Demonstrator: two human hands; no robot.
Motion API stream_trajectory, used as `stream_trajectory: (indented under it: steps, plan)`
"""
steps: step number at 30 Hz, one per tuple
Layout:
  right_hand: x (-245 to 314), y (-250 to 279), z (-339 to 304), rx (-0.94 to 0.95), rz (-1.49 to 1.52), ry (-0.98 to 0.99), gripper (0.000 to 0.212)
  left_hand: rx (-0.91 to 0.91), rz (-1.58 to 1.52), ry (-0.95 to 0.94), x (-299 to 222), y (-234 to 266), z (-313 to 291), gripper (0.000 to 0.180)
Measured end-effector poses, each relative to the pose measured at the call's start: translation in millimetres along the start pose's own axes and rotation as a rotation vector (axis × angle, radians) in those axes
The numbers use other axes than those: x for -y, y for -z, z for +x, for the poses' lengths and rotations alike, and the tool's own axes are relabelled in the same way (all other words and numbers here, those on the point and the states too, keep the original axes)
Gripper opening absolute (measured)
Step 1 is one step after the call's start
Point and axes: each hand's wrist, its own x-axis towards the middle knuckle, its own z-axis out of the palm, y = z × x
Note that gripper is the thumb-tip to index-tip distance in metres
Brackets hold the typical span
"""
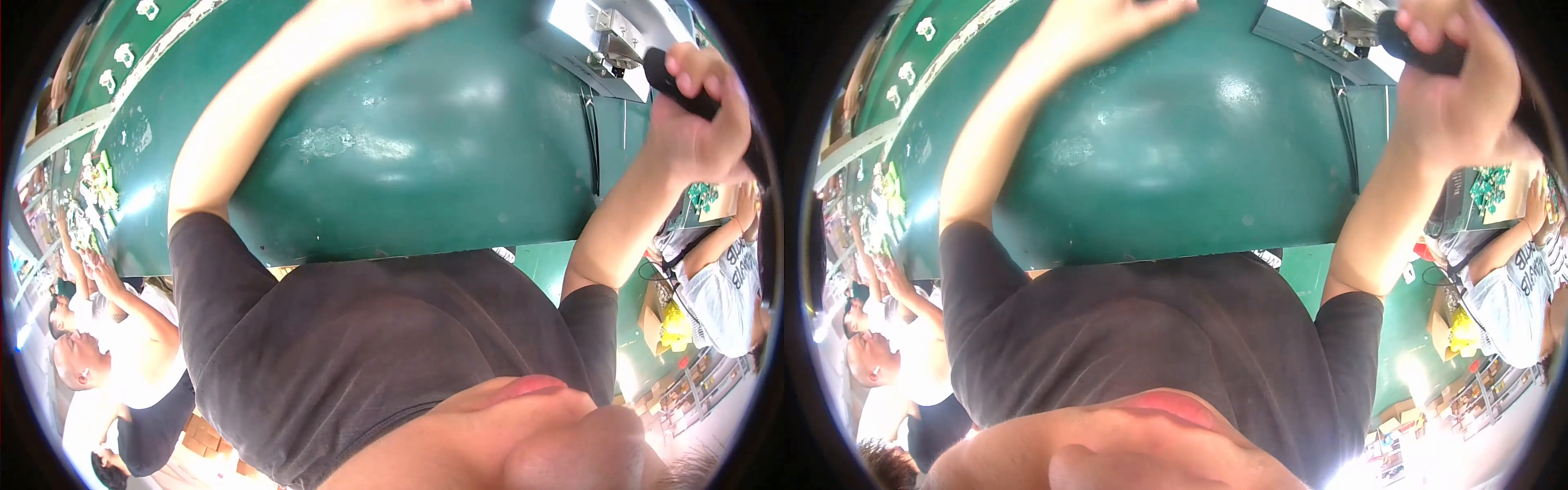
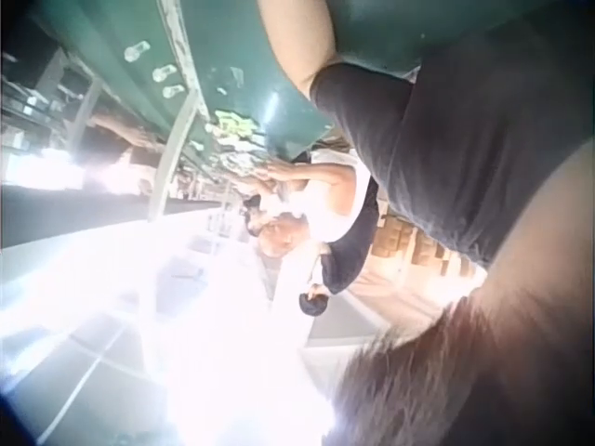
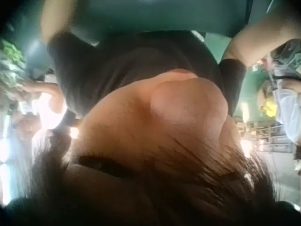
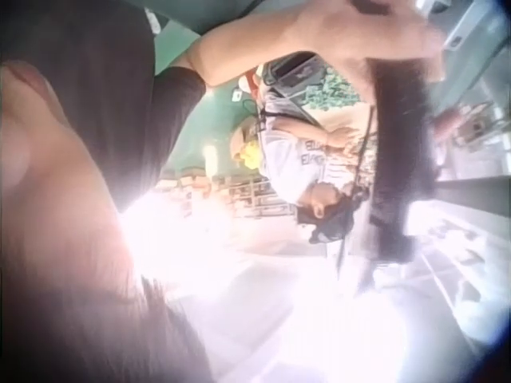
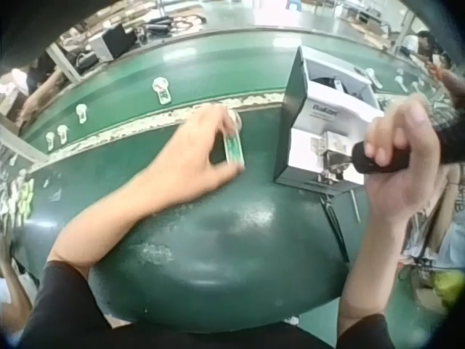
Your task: The person assembles small electronic circuit boards by hand, securing electronic components and housings with screws using an electric screwdriver.
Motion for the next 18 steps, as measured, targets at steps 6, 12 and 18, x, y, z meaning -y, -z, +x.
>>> stream_trajectory:
  steps: [6,12,18]
  plan:
    - [1,-20,1,0.116,0.175,-0.350,0.023,0.087,-0.085,-0.051,-47,-27,-61,0.029]
    - [-24,-58,-42,0.126,0.231,-0.298,0.020,-0.008,-0.148,-0.175,-34,-40,-68,0.022]
    - [-10,-88,-64,0.120,-0.006,-0.202,0.060,0.105,-0.129,-0.087,-39,-30,-67,0.022]
